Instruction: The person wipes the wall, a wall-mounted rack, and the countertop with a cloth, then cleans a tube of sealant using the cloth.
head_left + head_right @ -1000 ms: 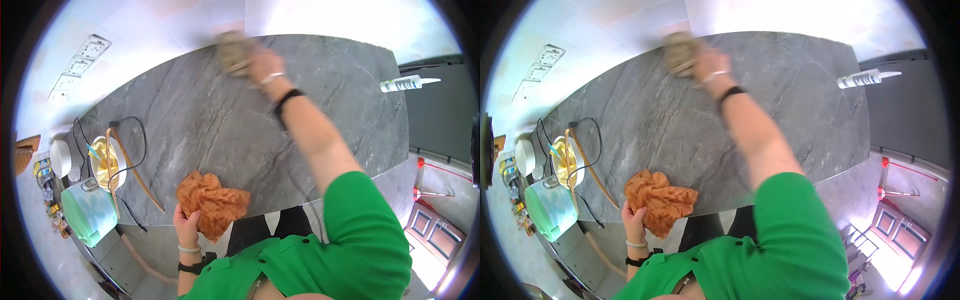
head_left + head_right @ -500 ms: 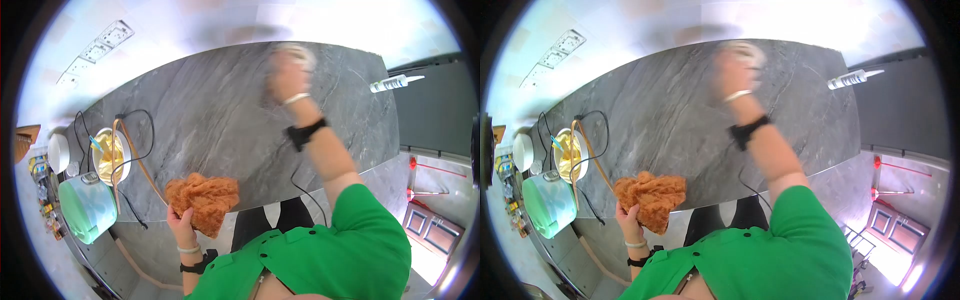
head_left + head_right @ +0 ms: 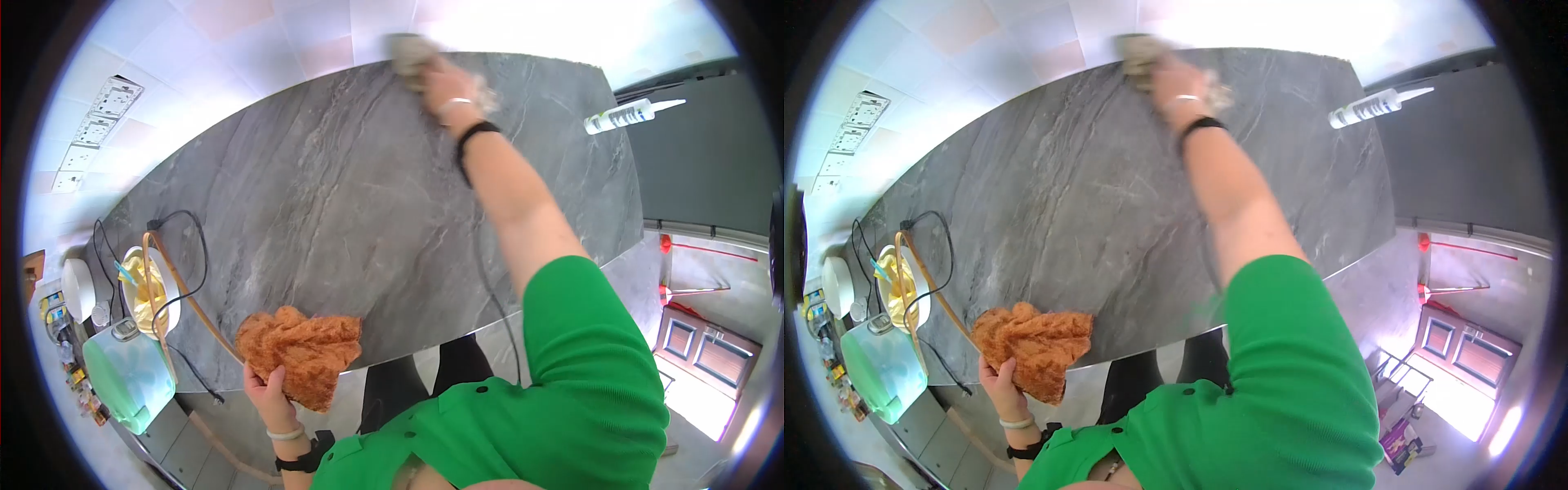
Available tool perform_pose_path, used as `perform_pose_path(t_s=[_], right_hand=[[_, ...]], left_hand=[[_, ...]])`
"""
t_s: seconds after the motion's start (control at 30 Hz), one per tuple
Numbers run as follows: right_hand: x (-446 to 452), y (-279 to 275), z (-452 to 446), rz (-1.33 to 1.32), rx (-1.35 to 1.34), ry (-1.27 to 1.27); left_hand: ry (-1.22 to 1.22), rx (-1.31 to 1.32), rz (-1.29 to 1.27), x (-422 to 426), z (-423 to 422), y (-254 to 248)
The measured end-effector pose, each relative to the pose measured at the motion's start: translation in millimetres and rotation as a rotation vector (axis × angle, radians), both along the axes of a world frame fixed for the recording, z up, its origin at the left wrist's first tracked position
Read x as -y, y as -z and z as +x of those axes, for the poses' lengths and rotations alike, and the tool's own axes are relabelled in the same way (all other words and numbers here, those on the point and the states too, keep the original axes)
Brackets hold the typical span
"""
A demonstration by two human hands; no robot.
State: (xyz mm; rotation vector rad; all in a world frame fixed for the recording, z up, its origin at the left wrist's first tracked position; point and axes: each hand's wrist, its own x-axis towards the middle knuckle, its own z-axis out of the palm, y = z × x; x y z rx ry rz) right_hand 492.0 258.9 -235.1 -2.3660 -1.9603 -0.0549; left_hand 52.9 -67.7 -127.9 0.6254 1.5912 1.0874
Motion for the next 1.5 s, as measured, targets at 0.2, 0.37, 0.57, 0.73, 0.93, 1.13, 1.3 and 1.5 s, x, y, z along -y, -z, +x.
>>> perform_pose_path(t_s=[0.2, 0.37, 0.57, 0.73, 0.93, 1.13, 1.3, 1.5], right_hand=[[67, 1, 165, -0.173, -0.023, 0.552], [157, -33, 82, 0.086, 0.065, 0.157], [291, -26, -176, -0.142, -0.262, -0.469], [262, -56, -110, -0.291, -0.613, -0.129], [256, -17, 123, -0.156, -0.026, 0.422], [319, 0, 228, 0.022, -0.180, 0.876], [368, -50, 33, 0.173, -0.145, 0.387], [393, -21, -38, -0.142, -0.193, -0.253]], left_hand=[[-0.020, 0.005, 0.079, -21, 12, 5], [-0.007, -0.027, 0.191, -58, 18, -28], [0.045, -0.031, 0.360, -100, 61, -69], [0.208, -0.070, 0.397, -117, 85, -39], [0.333, 0.142, 0.297, -119, 143, -7], [0.356, 0.173, 0.314, -129, 167, 5], [0.425, -0.122, 0.122, -152, 148, 59], [0.552, -1.471, 0.034, -156, 229, 8]])
